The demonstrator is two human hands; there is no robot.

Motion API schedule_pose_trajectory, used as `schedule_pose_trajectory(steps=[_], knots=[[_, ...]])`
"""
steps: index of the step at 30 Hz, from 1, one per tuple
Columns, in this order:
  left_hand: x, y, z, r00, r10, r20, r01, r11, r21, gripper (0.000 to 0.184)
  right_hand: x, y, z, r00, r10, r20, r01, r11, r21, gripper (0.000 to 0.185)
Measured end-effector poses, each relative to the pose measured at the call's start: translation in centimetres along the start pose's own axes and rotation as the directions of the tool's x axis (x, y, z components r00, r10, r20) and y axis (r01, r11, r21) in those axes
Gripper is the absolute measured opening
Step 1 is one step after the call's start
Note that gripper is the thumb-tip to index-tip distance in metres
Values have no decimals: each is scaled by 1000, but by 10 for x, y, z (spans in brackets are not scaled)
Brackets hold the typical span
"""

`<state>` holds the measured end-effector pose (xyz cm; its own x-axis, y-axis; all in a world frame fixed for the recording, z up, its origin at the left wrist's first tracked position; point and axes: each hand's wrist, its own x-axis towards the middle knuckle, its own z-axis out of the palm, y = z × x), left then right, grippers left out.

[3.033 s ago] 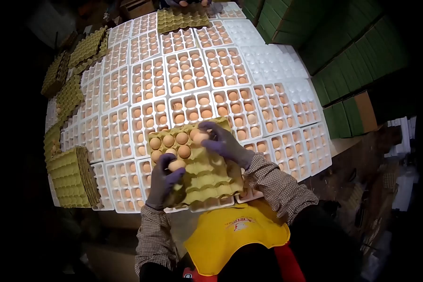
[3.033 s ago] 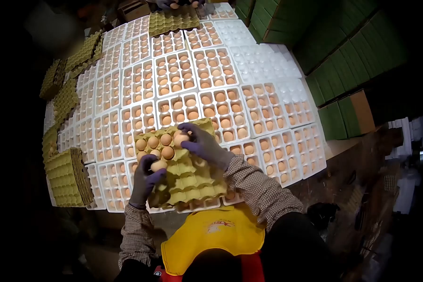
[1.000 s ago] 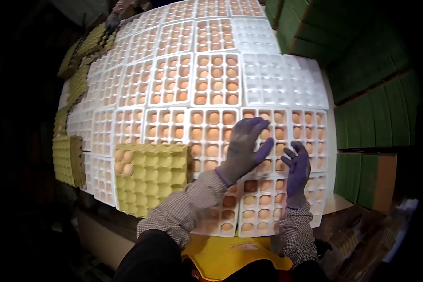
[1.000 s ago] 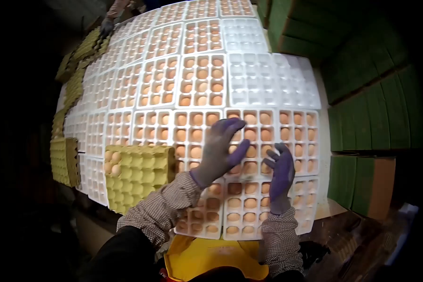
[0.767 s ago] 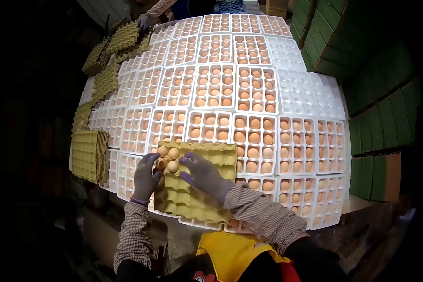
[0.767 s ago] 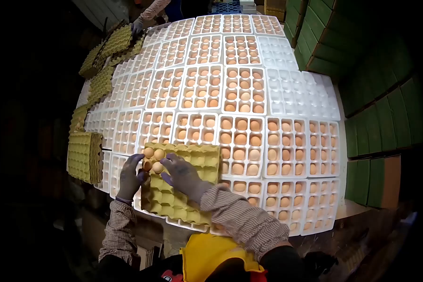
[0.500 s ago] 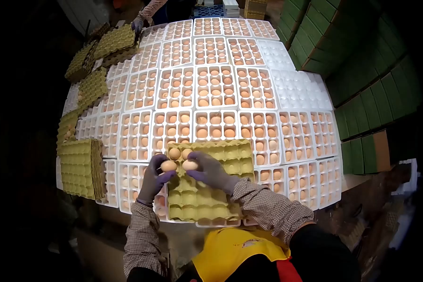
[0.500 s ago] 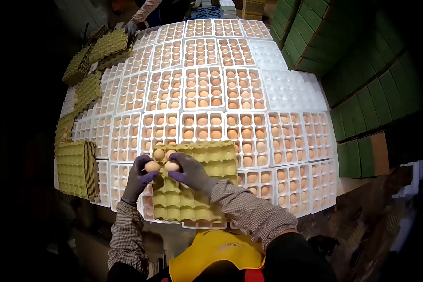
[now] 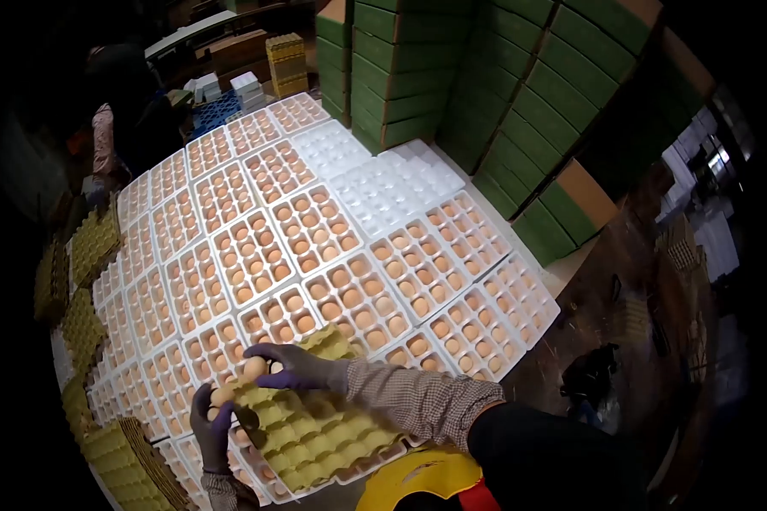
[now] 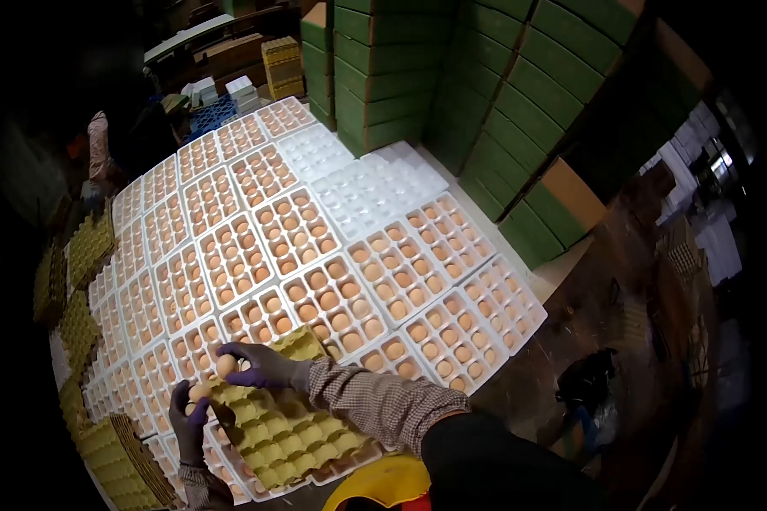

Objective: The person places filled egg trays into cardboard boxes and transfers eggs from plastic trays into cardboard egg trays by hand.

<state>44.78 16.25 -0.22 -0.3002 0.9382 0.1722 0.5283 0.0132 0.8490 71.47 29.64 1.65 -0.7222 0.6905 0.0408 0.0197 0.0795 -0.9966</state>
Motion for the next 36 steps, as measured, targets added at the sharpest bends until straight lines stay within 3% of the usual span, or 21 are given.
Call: schedule_pose_trajectory(steps=[2, 4, 5, 6, 7, 8, 11, 15, 16, 19, 21, 23, 25, 28, 29, 30, 31, 33, 34, 35, 36], knots=[[18, 62, 4, 908, -418, 7, 395, 854, -339, 46, -37, -5, -73, 944, -5, -330, 92, 964, 249, 66], [44, 124, 55, 932, -354, 72, 356, 866, -350, 44, -80, -4, -174, 832, 311, -460, -71, 881, 467, 59], [57, 147, 91, 932, -320, 172, 360, 873, -328, 45, -92, 15, -216, 694, 146, -705, 50, 967, 250, 44], [71, 166, 131, 923, -281, 262, 356, 883, -307, 45, -101, 36, -261, 535, 296, -791, 31, 929, 368, 43], [87, 184, 179, 933, -167, 320, 260, 925, -277, 45, -107, 82, -313, 606, 247, -756, 8, 949, 316, 43], [104, 195, 229, 925, -56, 377, 158, 957, -245, 46, -105, 85, -340, 528, 287, -799, -103, 956, 275, 45], [168, 184, 383, 959, 26, 283, -11, 998, -57, 46, -69, 106, -392, 716, -111, -690, -259, 875, -410, 53], [229, 166, 479, 913, -90, 397, -130, 860, 494, 58, -39, 108, -422, 901, 178, -397, -434, 421, -797, 44], [236, 164, 489, 914, -105, 391, -147, 814, 562, 62, -40, 122, -430, 909, -62, -413, -312, 555, -771, 36], [268, 162, 512, 987, 44, 155, -123, 831, 543, 56, -27, 148, -450, 770, -441, -461, -292, 399, -869, 24], [280, 152, 527, 950, 184, 254, -297, 785, 543, 51, -25, 165, -448, 865, -325, -382, -239, 403, -883, 22], [269, 152, 520, 917, 154, 368, -372, 663, 649, 61, -29, 155, -440, 874, -385, -297, -157, 354, -922, 35], [234, 168, 482, 937, 164, 309, -327, 721, 611, 69, -45, 129, -413, 808, -440, -392, -155, 483, -862, 56], [142, 179, 356, 970, 232, 68, -222, 742, 632, 65, -99, 88, -357, 762, -389, -519, -1, 799, -601, 47], [103, 170, 304, 981, 164, -100, -62, 764, 642, 65, -117, 92, -329, 799, -354, -486, 73, 859, -507, 41], [67, 158, 252, 958, 118, -262, 74, 780, 622, 64, -141, 79, -296, 908, -102, -406, 1, 971, -239, 36], [25, 144, 203, 882, 18, -471, 294, 761, 578, 64, -160, 67, -265, 945, -132, -298, 56, 966, -252, 32], [-65, 91, 114, 643, -290, -709, 764, 297, 572, 76, -192, 49, -188, 992, 42, -116, -47, 998, -43, 36], [-116, 35, 69, 631, -377, -678, 773, 226, 593, 75, -205, 51, -150, 997, -13, -74, -1, 983, -184, 44], [-143, 13, 41, 571, -703, -424, 819, 449, 358, 65, -216, 64, -105, 997, 19, -78, -44, 943, -330, 56], [-150, 14, 44, 603, -725, -332, 795, 513, 323, 58, -214, 72, -71, 987, 158, 10, -145, 929, -340, 68]])
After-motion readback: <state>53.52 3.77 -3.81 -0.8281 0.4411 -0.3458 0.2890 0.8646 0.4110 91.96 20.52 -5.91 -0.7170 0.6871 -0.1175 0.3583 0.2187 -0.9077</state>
